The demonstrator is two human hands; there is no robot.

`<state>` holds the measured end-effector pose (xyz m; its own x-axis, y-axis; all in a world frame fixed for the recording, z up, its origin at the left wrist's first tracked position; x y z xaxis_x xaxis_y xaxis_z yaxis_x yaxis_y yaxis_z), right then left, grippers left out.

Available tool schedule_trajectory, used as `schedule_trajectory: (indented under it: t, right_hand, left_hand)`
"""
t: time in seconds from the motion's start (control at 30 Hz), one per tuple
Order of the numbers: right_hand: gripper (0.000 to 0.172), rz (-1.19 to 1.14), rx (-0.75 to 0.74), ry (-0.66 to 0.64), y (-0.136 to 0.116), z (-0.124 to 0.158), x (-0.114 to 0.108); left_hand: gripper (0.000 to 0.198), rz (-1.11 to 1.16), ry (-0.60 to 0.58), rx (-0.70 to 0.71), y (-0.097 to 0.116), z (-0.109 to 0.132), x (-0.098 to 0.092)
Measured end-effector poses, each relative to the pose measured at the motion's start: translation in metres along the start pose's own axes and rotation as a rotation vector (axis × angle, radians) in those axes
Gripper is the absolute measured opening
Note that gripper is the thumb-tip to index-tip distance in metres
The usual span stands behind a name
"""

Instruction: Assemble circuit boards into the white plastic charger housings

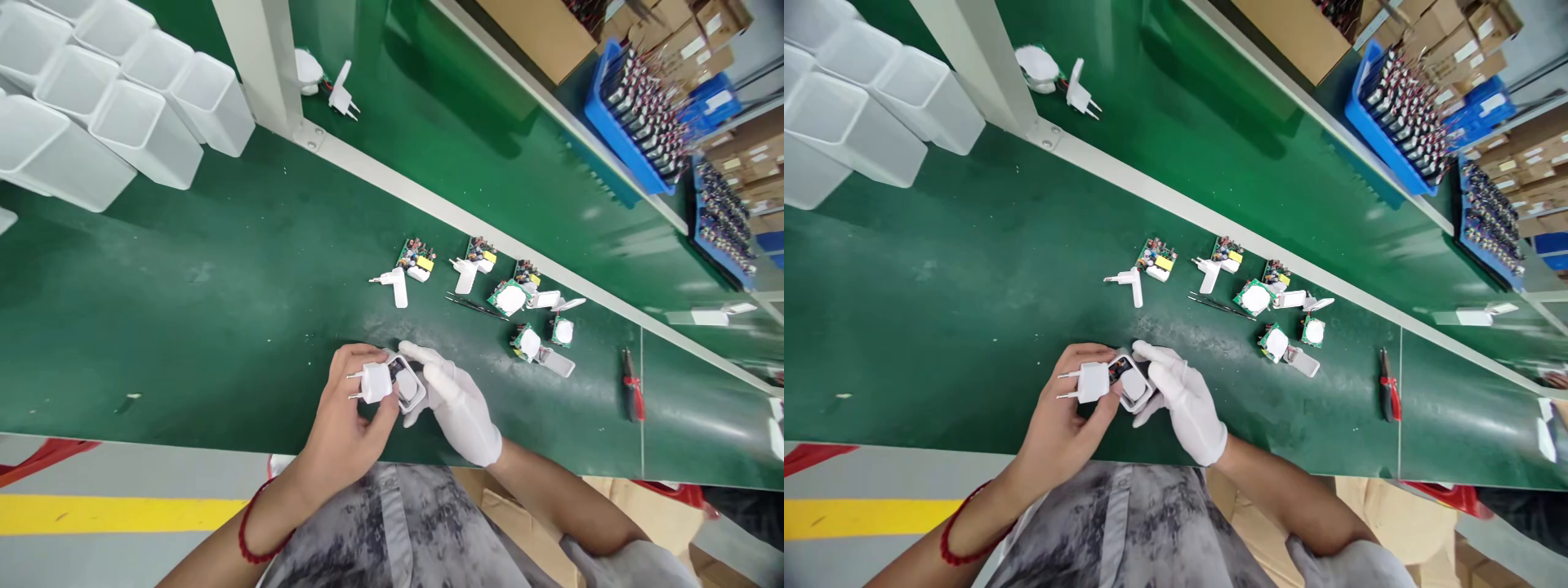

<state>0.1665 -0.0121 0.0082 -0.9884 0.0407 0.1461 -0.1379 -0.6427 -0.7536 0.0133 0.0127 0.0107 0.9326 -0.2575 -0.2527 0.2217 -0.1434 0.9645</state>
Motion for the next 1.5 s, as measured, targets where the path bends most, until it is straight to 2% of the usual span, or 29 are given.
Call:
schedule_trajectory:
  t: [0.1,0.23,0.4,0.53,0.6,0.7,0.73,0.8,0.87,0.97,1.03,1.1,1.3,1.5]
  right_hand:
    - [0.047,0.067,0.002,0.03,-0.002,-0.004,-0.001]
    - [0.035,0.287,-0.164,0.071,-0.01,-0.011,0.007]
    - [0.032,0.299,-0.266,0.074,-0.011,-0.015,0.01]
    - [0.048,0.255,-0.125,0.0,-0.006,-0.01,-0.001]
    - [0.055,0.293,-0.164,-0.009,-0.005,-0.004,-0.006]
    - [0.072,0.662,-0.451,0.039,-0.01,0.005,-0.005]
    - [0.077,0.807,-0.516,0.043,-0.011,0.006,-0.003]
    - [0.074,0.965,-0.556,0.025,-0.013,0.004,0.0]
    - [0.064,0.85,-0.506,0.006,-0.02,0.001,-0.005]
    - [0.057,0.325,-0.343,-0.008,-0.034,-0.001,-0.024]
    - [0.055,-0.005,-0.275,-0.027,-0.044,0.0,-0.037]
    - [0.053,-0.213,-0.265,-0.073,-0.053,0.001,-0.048]
    - [0.053,-0.456,-0.174,-0.159,-0.064,0.001,-0.063]
    - [0.051,-0.536,-0.111,-0.198,-0.063,-0.002,-0.064]
  left_hand:
    - [0.011,-0.017,0.014,0.006,0.002,0.0,0.0]
    - [0.012,-0.031,0.017,0.001,0.002,-0.001,0.0]
    - [0.008,-0.062,0.015,0.047,0.002,-0.002,0.002]
    - [0.006,-0.082,0.035,0.007,0.0,0.0,0.001]
    - [0.006,-0.09,0.035,-0.013,-0.001,0.0,0.001]
    - [0.008,-0.099,0.042,-0.029,0.0,-0.002,0.002]
    - [0.01,-0.093,0.033,-0.04,0.001,-0.003,0.003]
    - [0.017,-0.052,-0.03,-0.054,0.006,-0.005,0.005]
    - [0.032,0.029,-0.106,-0.025,0.017,-0.005,0.006]
    - [0.055,0.099,-0.088,0.081,0.037,-0.006,-0.002]
    - [0.048,0.076,-0.017,0.131,0.046,-0.006,-0.01]
    - [0.035,0.048,0.024,0.148,0.048,-0.007,-0.014]
    - [0.014,0.005,-0.042,0.094,0.035,-0.01,0.002]
    - [0.015,-0.018,-0.092,0.062,0.029,-0.014,0.012]
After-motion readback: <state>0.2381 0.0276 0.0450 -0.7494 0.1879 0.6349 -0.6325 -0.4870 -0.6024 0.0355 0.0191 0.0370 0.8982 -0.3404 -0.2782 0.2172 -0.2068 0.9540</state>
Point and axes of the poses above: each hand's wrist, its own z-axis away from the middle knuckle, its own x-axis out of the palm, y = z × x, the point moved 4 cm from there along -z, towards the middle knuckle, and after that the axes turned 5 degrees about x, right-handed, at the moved point
